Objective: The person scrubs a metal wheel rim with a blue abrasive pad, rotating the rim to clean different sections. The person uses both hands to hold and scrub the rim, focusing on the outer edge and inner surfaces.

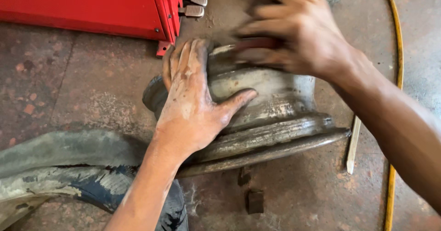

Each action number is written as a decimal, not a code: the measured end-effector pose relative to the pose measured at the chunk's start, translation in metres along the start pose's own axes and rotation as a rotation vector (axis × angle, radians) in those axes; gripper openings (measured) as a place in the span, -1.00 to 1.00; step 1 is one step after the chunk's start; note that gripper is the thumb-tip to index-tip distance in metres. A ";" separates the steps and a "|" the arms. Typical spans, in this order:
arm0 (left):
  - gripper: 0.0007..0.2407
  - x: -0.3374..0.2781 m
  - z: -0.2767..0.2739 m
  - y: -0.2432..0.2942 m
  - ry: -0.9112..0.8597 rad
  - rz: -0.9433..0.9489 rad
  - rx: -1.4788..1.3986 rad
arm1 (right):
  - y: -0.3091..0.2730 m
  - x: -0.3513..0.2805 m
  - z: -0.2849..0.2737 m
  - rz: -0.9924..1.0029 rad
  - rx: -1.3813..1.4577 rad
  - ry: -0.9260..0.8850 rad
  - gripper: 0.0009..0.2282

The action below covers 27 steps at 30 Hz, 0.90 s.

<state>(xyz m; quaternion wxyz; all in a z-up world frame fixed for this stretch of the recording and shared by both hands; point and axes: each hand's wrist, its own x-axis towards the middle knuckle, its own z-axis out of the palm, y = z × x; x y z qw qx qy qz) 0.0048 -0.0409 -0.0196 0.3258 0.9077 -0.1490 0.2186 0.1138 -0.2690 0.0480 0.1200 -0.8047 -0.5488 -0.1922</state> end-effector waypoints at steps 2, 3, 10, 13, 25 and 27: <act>-0.22 -0.001 -0.010 0.003 -0.093 -0.088 -0.082 | -0.003 -0.027 -0.008 0.163 0.083 0.064 -0.68; -0.21 0.001 -0.012 0.004 -0.094 -0.090 -0.071 | -0.001 -0.037 -0.007 0.327 0.149 0.058 -0.68; 0.00 0.002 0.003 0.020 -0.069 -0.135 -0.032 | 0.014 -0.009 0.010 0.091 0.012 -0.168 -0.67; 0.14 -0.008 -0.011 0.010 -0.207 -0.397 -0.052 | 0.006 -0.027 -0.001 0.263 0.274 -0.163 -0.67; 0.16 -0.002 0.009 0.018 -0.181 -0.384 -0.030 | 0.025 -0.024 0.005 0.312 0.185 -0.357 -0.64; 0.11 -0.001 0.010 0.016 -0.188 -0.352 -0.046 | 0.030 -0.068 -0.005 0.553 0.338 -0.284 -0.64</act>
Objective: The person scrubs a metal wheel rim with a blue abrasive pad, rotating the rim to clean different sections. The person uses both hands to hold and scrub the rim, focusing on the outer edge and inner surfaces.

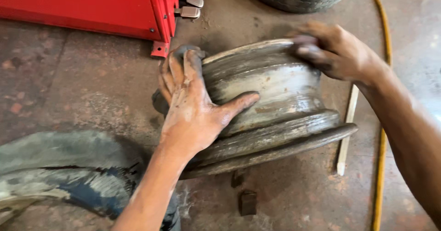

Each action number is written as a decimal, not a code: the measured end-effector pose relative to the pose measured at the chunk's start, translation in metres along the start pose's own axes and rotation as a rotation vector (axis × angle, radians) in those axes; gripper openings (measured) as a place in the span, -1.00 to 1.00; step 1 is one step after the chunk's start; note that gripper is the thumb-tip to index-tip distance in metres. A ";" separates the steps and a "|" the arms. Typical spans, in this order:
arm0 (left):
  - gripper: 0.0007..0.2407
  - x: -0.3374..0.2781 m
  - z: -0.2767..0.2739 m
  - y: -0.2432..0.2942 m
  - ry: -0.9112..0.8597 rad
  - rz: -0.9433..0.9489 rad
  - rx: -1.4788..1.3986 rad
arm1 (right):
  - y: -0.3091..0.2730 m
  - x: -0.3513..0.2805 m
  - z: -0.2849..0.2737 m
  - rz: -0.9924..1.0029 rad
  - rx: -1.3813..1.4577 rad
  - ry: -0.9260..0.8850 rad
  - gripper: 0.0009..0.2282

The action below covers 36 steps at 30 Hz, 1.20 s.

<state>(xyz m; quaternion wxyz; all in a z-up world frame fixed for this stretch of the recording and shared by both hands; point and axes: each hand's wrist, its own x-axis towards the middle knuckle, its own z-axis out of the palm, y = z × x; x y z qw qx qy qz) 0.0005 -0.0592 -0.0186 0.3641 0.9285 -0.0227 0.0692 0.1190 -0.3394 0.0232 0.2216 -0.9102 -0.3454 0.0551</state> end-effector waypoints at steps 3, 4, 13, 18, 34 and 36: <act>0.06 0.000 0.001 0.003 -0.041 -0.045 0.001 | -0.001 -0.002 0.000 0.014 0.093 0.010 -0.62; 0.07 0.002 0.003 0.007 -0.046 -0.049 0.015 | -0.011 0.007 -0.003 -0.074 0.119 0.030 -0.59; 0.03 -0.004 -0.019 -0.006 -0.072 -0.135 -0.089 | -0.034 0.022 -0.029 -0.339 -0.405 0.123 -0.73; 0.08 0.006 -0.017 0.003 -0.089 -0.133 -0.057 | -0.061 0.043 -0.015 -0.514 -0.441 0.139 -0.65; -0.29 -0.031 -0.022 -0.073 0.191 -0.019 -0.213 | 0.108 -0.064 0.117 0.299 0.555 0.501 -0.76; -0.31 -0.029 -0.024 -0.094 0.188 -0.008 -0.314 | 0.090 -0.062 0.111 0.256 0.532 0.478 -0.76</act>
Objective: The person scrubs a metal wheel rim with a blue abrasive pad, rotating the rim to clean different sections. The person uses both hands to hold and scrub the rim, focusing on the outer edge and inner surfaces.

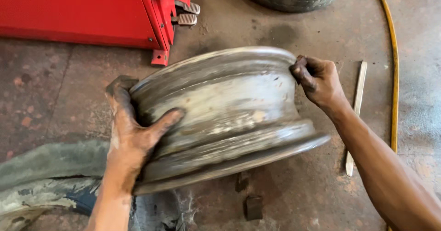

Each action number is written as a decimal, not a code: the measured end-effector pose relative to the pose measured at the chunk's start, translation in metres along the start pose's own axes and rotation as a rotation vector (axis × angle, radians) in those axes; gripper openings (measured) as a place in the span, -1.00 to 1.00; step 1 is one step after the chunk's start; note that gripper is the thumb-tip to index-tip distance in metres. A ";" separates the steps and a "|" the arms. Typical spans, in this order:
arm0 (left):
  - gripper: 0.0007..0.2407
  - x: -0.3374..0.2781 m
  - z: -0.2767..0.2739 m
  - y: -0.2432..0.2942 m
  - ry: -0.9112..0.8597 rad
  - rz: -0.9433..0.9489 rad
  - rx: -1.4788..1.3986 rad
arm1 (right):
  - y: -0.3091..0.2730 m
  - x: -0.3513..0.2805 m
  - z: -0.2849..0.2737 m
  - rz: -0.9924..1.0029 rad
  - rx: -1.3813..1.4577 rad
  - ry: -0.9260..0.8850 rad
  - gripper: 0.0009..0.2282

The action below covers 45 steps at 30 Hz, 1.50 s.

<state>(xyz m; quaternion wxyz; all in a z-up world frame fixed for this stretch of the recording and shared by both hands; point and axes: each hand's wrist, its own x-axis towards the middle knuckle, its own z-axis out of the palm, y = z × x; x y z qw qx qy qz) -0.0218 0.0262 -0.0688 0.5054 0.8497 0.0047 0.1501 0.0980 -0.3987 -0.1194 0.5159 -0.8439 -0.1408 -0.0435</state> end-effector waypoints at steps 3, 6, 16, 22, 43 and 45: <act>-0.27 0.007 0.002 -0.026 -0.083 -0.115 -0.323 | -0.056 -0.003 -0.008 0.122 -0.245 -0.002 -0.84; -0.26 0.003 0.008 -0.032 -0.182 -0.187 -0.619 | -0.109 -0.003 -0.018 0.083 -0.494 -0.049 -0.86; 0.09 0.038 0.039 0.086 -0.421 0.130 0.406 | -0.155 -0.004 -0.014 -0.429 -0.572 -0.086 -0.53; 0.15 0.039 0.032 0.080 -0.302 0.208 0.353 | -0.199 0.043 0.021 -0.783 -0.870 -0.225 -0.54; -0.11 0.030 0.036 0.063 -0.241 0.244 0.219 | -0.185 0.026 0.016 -0.431 -0.639 -0.148 -0.60; -0.03 0.032 0.040 0.059 -0.174 0.326 0.257 | -0.194 0.051 0.030 -0.683 -0.778 -0.261 -0.57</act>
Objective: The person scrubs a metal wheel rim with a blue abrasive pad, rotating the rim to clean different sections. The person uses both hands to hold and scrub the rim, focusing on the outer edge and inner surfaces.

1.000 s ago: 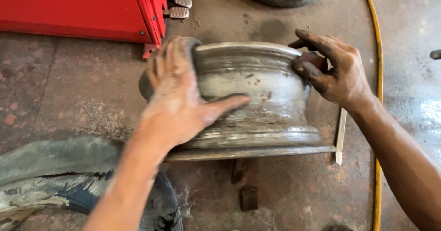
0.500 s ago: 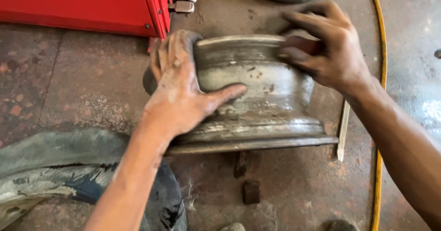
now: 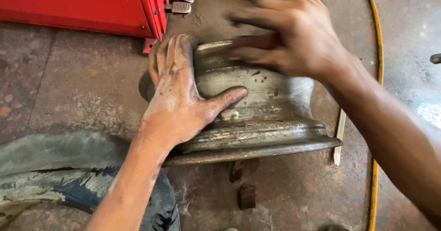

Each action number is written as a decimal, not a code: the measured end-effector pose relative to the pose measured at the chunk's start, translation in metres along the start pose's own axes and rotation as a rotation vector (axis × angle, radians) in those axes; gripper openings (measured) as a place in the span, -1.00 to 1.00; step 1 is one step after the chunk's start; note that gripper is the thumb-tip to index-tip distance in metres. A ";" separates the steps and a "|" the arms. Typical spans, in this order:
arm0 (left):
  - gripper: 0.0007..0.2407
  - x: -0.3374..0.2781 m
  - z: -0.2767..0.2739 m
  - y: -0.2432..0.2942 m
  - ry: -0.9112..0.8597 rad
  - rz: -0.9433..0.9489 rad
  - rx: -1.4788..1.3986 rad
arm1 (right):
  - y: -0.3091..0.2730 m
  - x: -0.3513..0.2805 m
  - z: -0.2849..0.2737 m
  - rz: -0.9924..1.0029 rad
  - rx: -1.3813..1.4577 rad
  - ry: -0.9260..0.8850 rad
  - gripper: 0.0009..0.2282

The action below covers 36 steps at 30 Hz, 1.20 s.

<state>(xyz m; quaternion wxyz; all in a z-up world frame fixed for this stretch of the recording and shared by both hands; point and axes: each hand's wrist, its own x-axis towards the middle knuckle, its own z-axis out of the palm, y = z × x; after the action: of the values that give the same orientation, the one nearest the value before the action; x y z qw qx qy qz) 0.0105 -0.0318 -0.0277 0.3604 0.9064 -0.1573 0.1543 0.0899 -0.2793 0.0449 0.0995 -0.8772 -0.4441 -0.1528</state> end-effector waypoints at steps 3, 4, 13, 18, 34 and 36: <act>0.03 0.000 0.001 -0.002 0.015 0.017 0.066 | 0.005 -0.005 0.007 0.137 0.151 -0.043 -0.55; -0.03 -0.002 -0.006 0.001 -0.058 -0.080 0.026 | 0.005 -0.024 0.005 0.207 0.277 0.033 -0.57; 0.10 0.012 0.001 0.011 -0.137 -0.137 0.012 | 0.016 0.000 0.006 -0.305 -0.269 0.056 -0.67; -0.04 0.005 -0.014 0.014 -0.245 -0.326 -0.033 | 0.023 -0.043 0.001 0.238 0.483 -0.102 -0.66; -0.13 -0.034 -0.017 -0.019 0.081 -0.216 -0.082 | 0.071 -0.131 0.080 0.932 0.673 0.065 -0.57; -0.21 -0.035 -0.017 -0.024 0.107 -0.202 -0.132 | 0.088 -0.160 0.125 1.054 1.033 0.159 -0.58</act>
<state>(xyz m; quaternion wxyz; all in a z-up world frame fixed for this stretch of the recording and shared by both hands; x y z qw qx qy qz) -0.0147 0.0027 -0.0445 0.4407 0.8825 -0.0556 0.1548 0.0940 -0.4120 -0.1323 0.5915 -0.8018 0.0292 0.0807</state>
